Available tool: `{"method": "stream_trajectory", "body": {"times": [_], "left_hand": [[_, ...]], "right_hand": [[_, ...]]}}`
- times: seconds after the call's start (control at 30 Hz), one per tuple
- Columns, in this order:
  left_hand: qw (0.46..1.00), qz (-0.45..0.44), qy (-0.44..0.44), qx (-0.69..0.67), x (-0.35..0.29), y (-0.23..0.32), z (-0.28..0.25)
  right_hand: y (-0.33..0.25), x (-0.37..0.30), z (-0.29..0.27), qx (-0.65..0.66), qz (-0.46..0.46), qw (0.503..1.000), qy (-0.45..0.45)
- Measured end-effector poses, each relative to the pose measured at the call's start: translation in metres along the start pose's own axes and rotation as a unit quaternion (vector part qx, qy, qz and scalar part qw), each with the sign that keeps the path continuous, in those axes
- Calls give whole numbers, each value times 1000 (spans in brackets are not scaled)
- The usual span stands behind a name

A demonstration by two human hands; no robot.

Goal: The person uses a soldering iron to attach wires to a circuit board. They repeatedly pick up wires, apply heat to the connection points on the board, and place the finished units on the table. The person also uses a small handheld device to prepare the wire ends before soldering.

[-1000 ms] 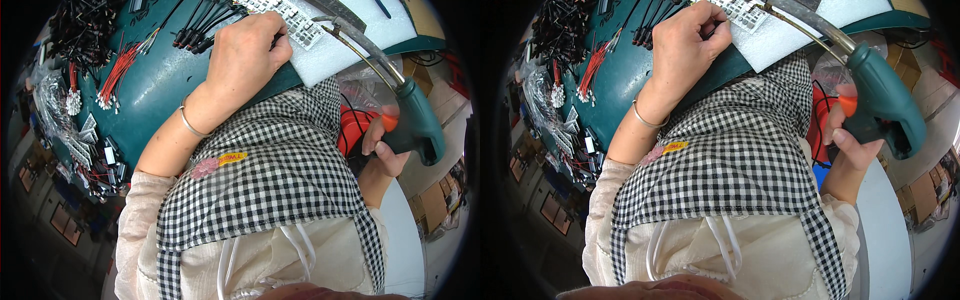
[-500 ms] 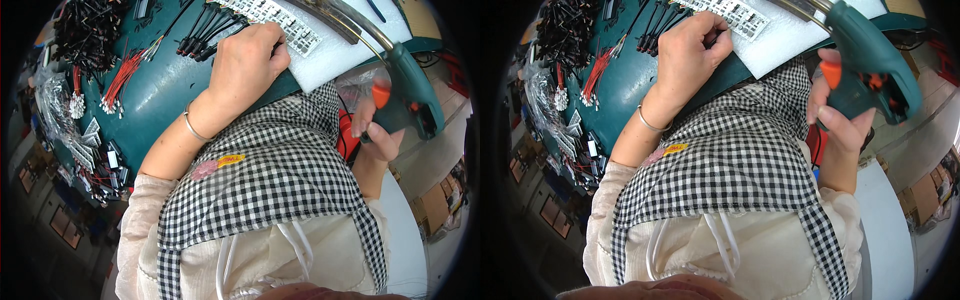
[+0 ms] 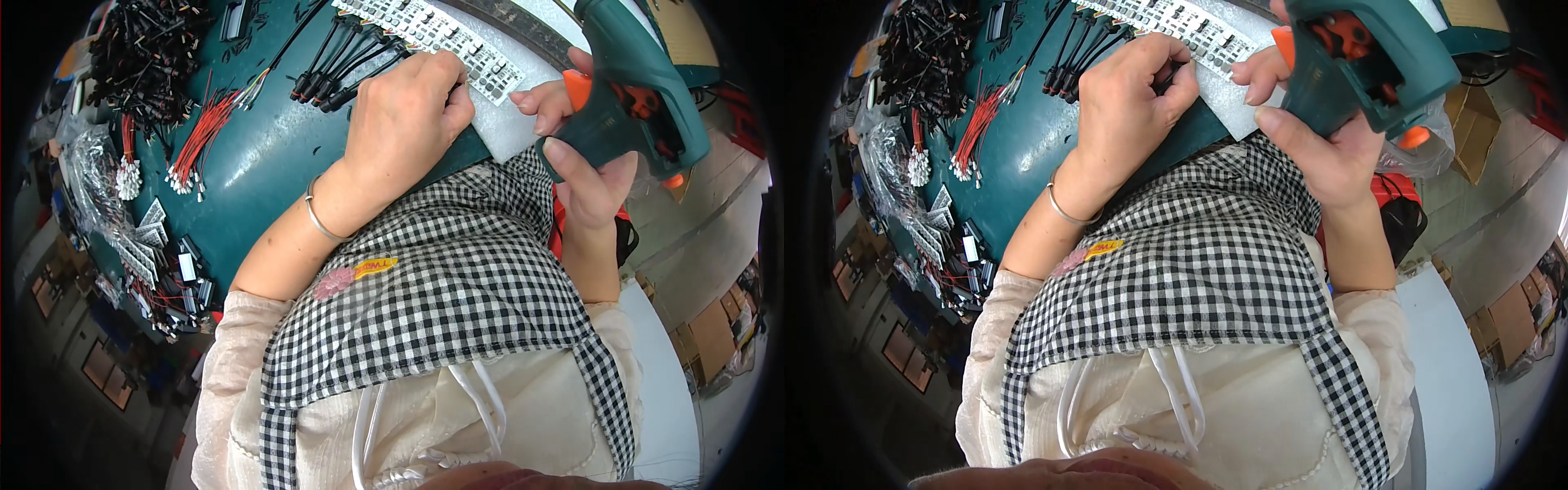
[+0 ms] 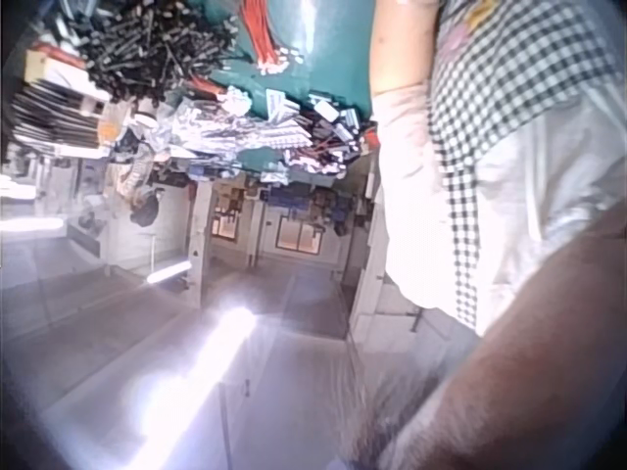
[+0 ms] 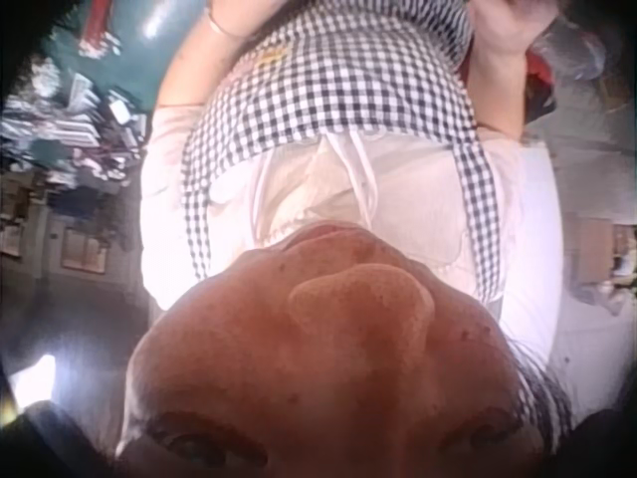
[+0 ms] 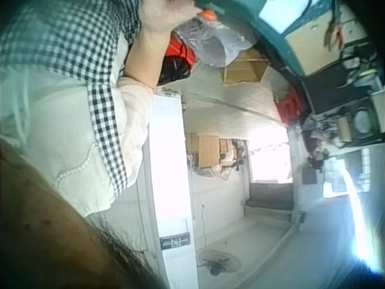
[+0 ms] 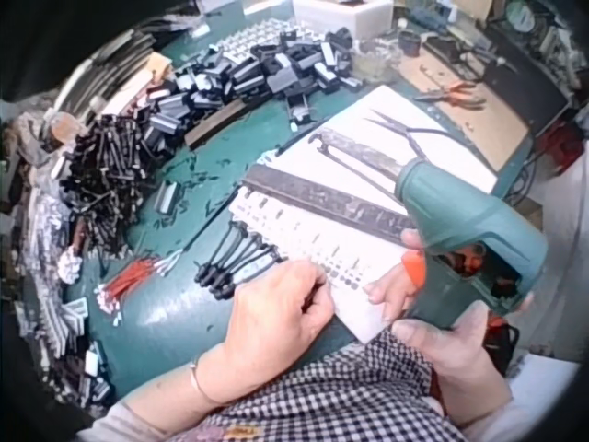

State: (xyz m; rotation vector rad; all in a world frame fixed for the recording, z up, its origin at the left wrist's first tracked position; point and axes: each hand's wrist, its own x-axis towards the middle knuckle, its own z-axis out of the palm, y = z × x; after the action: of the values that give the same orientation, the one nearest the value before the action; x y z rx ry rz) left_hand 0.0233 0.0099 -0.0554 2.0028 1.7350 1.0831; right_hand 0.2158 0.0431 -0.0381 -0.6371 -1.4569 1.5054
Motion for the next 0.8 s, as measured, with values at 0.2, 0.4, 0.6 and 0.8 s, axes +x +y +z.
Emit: {"method": "stream_trajectory", "body": {"times": [0.2,0.4,0.6,0.8], "left_hand": [[1000,1,-1,3,0,1,0],[1000,-5,0,-7,-2,0,1],[1000,-12,-15,4,-3,3,-4],[998,3,-50,34,-7,4,-24]], "right_hand": [[10,2,1,5,-12,1000,-26],[12,2,0,-9,-8,999,-39],[12,1,0,-29,-10,998,-58],[13,-1,4,-26,-9,998,-64]]}}
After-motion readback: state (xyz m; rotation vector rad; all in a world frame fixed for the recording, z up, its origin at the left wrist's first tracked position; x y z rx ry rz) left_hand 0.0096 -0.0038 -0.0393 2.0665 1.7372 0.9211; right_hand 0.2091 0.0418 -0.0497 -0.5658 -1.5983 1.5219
